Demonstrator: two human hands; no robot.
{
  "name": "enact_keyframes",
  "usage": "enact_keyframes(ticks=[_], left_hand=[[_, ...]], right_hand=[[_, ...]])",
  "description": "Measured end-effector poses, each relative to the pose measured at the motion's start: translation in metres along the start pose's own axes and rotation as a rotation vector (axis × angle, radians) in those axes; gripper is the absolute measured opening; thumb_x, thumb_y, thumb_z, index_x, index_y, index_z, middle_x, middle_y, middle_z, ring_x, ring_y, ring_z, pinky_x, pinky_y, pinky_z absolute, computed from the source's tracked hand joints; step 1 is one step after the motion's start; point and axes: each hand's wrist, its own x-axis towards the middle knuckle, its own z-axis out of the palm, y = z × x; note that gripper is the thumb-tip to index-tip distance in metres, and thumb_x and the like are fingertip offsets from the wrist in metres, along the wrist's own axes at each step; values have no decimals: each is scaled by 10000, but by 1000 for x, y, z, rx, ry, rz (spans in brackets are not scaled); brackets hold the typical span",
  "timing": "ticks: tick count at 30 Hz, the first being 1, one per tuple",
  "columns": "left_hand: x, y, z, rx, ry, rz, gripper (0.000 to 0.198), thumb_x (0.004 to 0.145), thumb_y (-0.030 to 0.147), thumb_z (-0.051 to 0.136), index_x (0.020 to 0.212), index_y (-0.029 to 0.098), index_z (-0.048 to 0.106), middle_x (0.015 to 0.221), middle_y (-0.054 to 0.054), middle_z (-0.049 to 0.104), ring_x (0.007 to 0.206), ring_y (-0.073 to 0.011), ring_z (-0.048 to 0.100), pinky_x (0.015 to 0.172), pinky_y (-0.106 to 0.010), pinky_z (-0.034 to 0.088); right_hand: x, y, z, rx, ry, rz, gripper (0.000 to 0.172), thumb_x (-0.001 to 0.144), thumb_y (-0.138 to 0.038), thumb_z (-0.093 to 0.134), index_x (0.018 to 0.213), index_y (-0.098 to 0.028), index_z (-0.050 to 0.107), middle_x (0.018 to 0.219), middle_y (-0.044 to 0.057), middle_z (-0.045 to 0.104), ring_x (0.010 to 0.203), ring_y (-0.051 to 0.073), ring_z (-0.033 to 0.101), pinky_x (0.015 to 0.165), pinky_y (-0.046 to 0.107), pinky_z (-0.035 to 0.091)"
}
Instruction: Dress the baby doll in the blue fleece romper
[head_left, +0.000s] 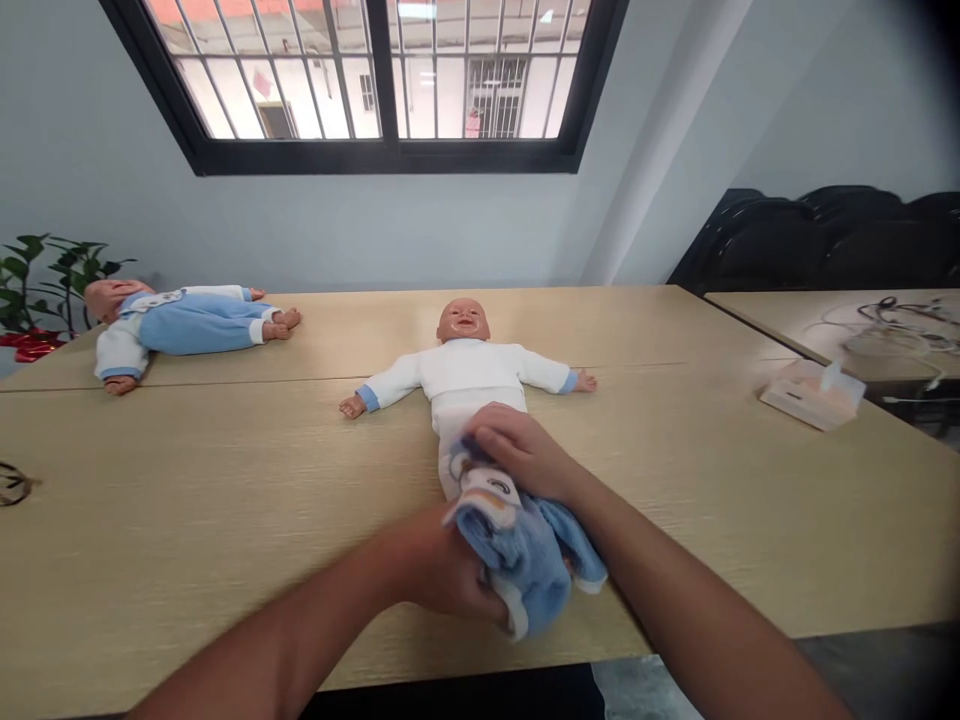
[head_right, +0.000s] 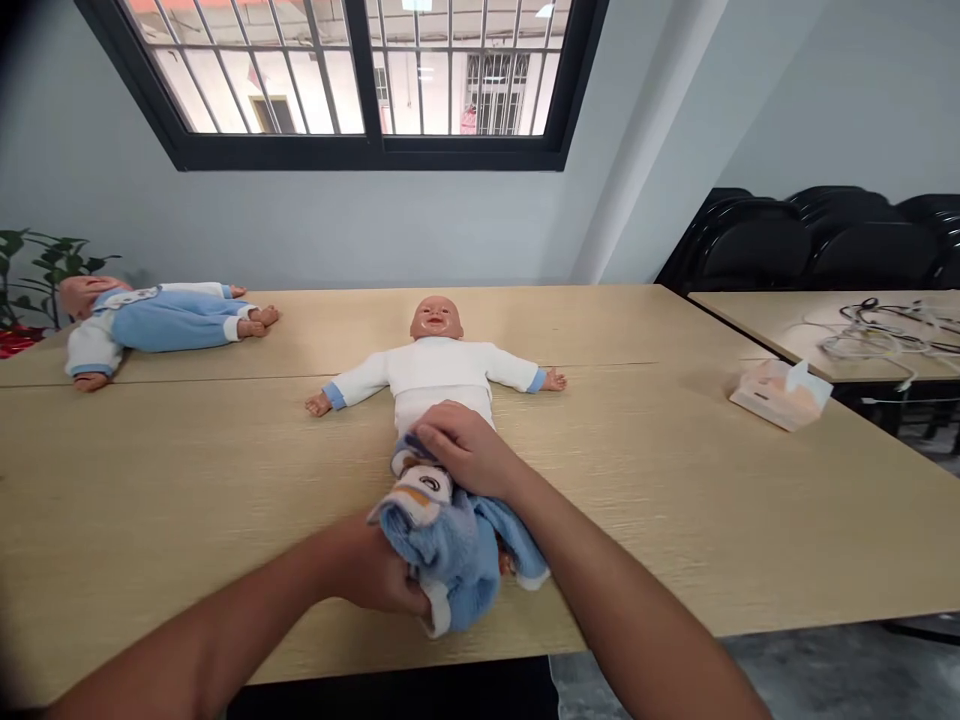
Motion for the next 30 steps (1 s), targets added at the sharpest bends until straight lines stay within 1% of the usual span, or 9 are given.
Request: enact_keyframes(ticks=[2, 6, 10, 13, 17, 21, 23, 26, 30], left_hand=[[3, 1, 9, 91, -18, 61, 395, 796, 242, 766, 1183, 313, 730, 1261, -14, 724, 1293, -299, 591, 1209, -408, 376], [5, 8, 20, 367, -130, 165, 236, 902, 326, 662, 1131, 293, 710, 1202, -16, 729, 1268, -264, 591, 1209, -400, 348], [9, 18, 28, 621, -249, 269, 225, 979, 353, 523, 1093, 241, 681, 1199, -14, 714, 1165, -225, 613, 1089, -370, 418], [9, 21, 33, 723, -258, 280, 215, 979, 350, 520, 1052, 223, 677, 1161, -42, 714, 1143, -252, 611, 1028, -401, 434], [1, 16, 34, 739, -301, 214, 228, 917, 413, 605, 971, 203, 674, 1041, -45, 730, 1024, -268, 636, 893, -414, 470], [-4, 10, 30, 646, -342, 225, 173, 814, 374, 687, 832, 203, 672, 920, -17, 730, 913, -237, 646, 800, -364, 471], [-4, 10, 29, 581, -342, 236, 137, 789, 348, 689, 800, 213, 668, 889, 11, 730, 873, -212, 646, 774, -344, 471], [-4, 11, 30, 593, -319, 207, 144, 796, 356, 664, 811, 213, 666, 862, 3, 727, 851, -214, 647, 804, -350, 474], [-7, 10, 24, 587, -304, 130, 179, 812, 390, 662, 862, 218, 663, 898, -17, 727, 895, -232, 656, 865, -347, 477]], right_hand=[[2, -4, 8, -201, -18, -59, 508, 1030, -576, 455, 815, -188, 703, 815, 48, 703, 774, 189, 589, 751, 319, 456], [-5, -8, 18, -668, -165, 217, 706, 1031, -639, 353, 545, -192, 606, 546, 59, 589, 527, 162, 493, 598, 321, 355], [-9, -7, 27, -878, -298, 412, 711, 919, -781, 432, 701, -166, 714, 742, 131, 722, 644, 242, 625, 609, 341, 374], [-4, -2, 29, -728, -290, 441, 530, 892, -671, 557, 828, -170, 716, 871, 119, 753, 727, 254, 648, 611, 330, 382], [6, 0, 22, -265, -89, 519, 326, 918, -487, 577, 839, -182, 660, 848, 78, 725, 735, 226, 626, 625, 317, 424], [8, -9, 19, 521, 99, 536, 421, 982, -551, 483, 1080, -178, 654, 971, 102, 746, 748, 225, 668, 664, 347, 529], [7, -12, 24, 756, 113, 522, 487, 994, -604, 456, 1195, -191, 618, 1059, 116, 747, 742, 227, 691, 674, 374, 562], [3, -8, 36, 737, 53, 506, 446, 946, -595, 594, 1189, -221, 586, 1081, 97, 734, 790, 236, 707, 702, 386, 577], [0, 1, 34, 393, -17, 460, 365, 898, -530, 703, 1091, -236, 603, 979, 49, 706, 834, 222, 655, 724, 348, 539]])
